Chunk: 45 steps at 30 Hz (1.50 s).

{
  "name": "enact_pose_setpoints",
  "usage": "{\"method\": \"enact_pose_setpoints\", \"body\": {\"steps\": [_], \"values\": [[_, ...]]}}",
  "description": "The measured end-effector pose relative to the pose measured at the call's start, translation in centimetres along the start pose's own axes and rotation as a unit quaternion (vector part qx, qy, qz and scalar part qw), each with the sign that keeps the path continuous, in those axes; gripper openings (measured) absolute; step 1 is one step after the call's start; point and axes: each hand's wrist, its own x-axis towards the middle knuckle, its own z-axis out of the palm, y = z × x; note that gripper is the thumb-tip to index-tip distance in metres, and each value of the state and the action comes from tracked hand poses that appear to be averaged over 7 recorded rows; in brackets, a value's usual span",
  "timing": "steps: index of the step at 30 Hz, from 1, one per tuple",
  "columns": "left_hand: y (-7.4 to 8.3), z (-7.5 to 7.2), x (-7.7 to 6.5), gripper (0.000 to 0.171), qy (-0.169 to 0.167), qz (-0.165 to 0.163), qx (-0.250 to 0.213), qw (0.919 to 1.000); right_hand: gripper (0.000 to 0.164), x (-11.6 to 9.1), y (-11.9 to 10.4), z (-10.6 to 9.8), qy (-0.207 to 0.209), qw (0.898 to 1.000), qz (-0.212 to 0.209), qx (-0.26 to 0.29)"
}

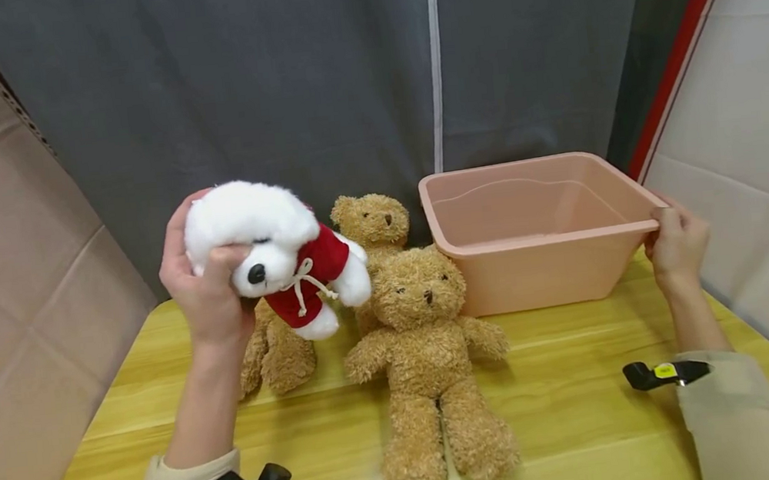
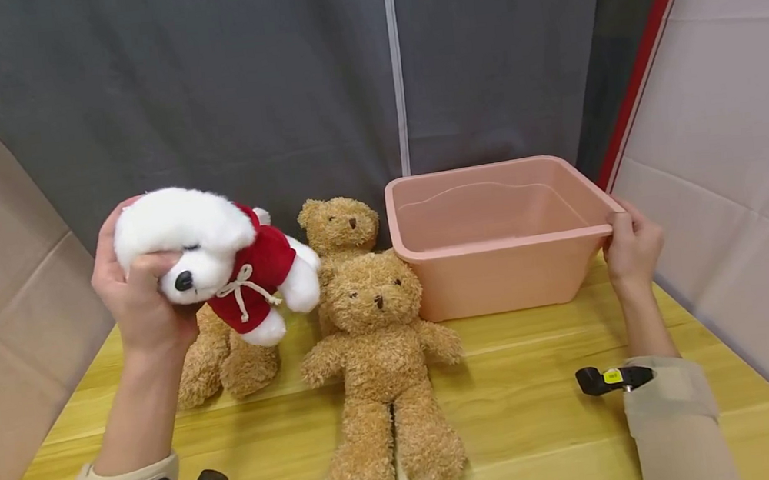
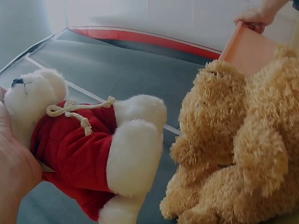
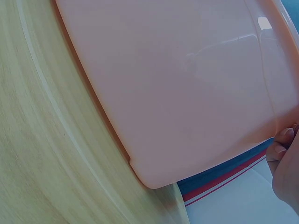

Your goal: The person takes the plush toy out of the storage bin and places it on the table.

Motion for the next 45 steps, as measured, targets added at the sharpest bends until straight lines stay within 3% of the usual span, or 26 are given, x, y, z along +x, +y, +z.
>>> {"method": "enact_pose_setpoints", "body": {"steps": [10, 24, 29, 36, 45], "values": [[0.9, -2.8, -0.3, 0.046, -0.038, -0.051, 0.002, 0.9980, 0.026, -0.1, 0.0, -0.2, -0.014, 0.999, -0.020, -0.022], [3.0, -6.6, -1.0, 0.047, -0.084, -0.106, 0.045, 0.9897, 0.028, -0.1, -0.2, 0.1, -0.005, 1.000, -0.002, 0.000], [3.6, -8.0, -1.2, 0.049, -0.084, -0.139, 0.089, 0.9827, 0.027, -0.1, 0.0, 0.1, -0.007, 1.000, -0.007, -0.006], [4.1, -10.6, -2.0, 0.049, -0.124, -0.173, 0.080, 0.9738, 0.027, -0.3, -0.2, 0.2, -0.012, 1.000, -0.004, 0.000], [4.3, -12.6, -3.0, 0.051, -0.136, -0.204, 0.126, 0.9612, 0.025, -0.5, -0.4, 0.0, -0.014, 1.000, 0.000, 0.005]]}}
